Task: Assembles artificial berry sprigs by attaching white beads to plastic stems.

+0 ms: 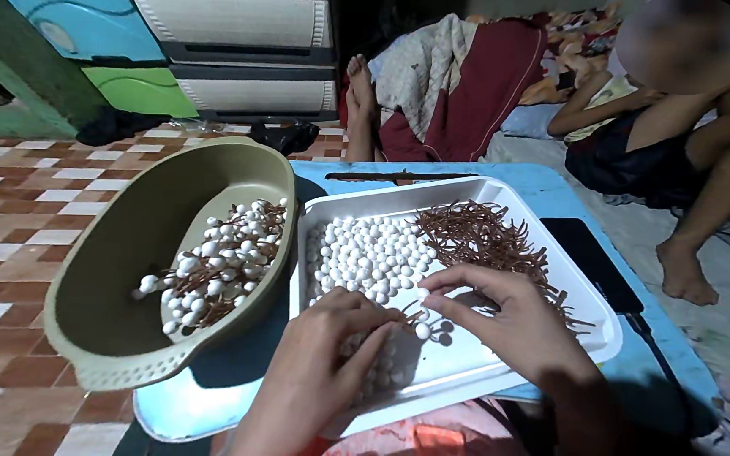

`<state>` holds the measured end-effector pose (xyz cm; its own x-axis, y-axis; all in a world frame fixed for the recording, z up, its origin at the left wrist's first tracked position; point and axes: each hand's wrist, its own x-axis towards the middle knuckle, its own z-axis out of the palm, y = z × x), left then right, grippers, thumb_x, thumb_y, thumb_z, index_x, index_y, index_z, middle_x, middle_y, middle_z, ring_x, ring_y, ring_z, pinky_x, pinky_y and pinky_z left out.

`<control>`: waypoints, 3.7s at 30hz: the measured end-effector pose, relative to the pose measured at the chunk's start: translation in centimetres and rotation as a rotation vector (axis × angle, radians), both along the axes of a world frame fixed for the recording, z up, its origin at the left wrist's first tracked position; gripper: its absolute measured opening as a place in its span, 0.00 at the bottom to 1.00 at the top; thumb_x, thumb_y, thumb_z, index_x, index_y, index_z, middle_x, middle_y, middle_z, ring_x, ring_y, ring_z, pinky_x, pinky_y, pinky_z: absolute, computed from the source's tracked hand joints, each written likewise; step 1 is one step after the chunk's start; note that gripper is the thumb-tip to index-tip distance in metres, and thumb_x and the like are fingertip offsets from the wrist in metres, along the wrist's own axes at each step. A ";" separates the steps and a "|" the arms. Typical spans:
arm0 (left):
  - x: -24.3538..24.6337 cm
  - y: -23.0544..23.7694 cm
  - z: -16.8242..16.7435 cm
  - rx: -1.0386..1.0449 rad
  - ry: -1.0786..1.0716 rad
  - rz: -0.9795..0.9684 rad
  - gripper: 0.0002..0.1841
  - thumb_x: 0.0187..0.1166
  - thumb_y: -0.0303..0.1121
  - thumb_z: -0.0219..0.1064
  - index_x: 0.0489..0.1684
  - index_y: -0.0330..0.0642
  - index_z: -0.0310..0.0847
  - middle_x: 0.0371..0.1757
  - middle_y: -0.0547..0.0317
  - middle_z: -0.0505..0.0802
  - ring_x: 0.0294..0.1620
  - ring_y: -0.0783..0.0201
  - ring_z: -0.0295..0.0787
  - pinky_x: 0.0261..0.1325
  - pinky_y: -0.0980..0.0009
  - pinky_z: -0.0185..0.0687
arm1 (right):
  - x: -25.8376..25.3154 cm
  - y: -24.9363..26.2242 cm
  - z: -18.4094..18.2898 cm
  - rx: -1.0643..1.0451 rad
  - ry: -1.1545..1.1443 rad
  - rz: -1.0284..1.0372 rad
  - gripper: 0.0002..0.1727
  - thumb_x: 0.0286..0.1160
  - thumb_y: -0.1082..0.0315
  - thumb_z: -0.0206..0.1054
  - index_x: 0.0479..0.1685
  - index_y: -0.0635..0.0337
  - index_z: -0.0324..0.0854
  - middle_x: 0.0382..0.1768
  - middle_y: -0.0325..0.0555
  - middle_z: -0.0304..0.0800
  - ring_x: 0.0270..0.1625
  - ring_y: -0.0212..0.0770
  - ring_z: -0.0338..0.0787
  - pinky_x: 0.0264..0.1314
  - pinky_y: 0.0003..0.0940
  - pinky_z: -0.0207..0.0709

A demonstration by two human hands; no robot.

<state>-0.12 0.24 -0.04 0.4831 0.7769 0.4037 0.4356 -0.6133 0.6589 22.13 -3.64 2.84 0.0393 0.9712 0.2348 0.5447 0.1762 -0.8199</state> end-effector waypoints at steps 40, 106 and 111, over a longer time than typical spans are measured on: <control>0.0 0.1 -0.1 0.070 -0.027 -0.077 0.16 0.84 0.46 0.60 0.43 0.55 0.97 0.35 0.75 0.92 0.43 0.79 0.84 0.47 0.81 0.77 | 0.2 -0.1 0.5 -0.045 0.073 0.064 0.04 0.70 0.60 0.76 0.35 0.47 0.94 0.34 0.21 0.94 0.39 0.12 0.89 0.42 0.11 0.81; 0.1 -0.1 0.0 -0.002 -0.056 0.070 0.16 0.81 0.49 0.64 0.34 0.52 0.96 0.30 0.76 0.91 0.36 0.84 0.85 0.41 0.84 0.80 | -1.3 -0.3 -1.1 0.312 -0.190 -0.004 0.09 0.71 0.61 0.72 0.42 0.47 0.97 0.42 0.28 0.96 0.47 0.15 0.90 0.48 0.10 0.81; 0.1 -0.1 0.0 0.021 -0.036 0.070 0.17 0.81 0.48 0.64 0.33 0.52 0.96 0.28 0.76 0.91 0.35 0.83 0.84 0.41 0.84 0.78 | -1.1 0.1 -1.5 0.404 -0.282 0.043 0.09 0.74 0.62 0.71 0.40 0.50 0.97 0.41 0.30 0.95 0.51 0.18 0.90 0.56 0.11 0.81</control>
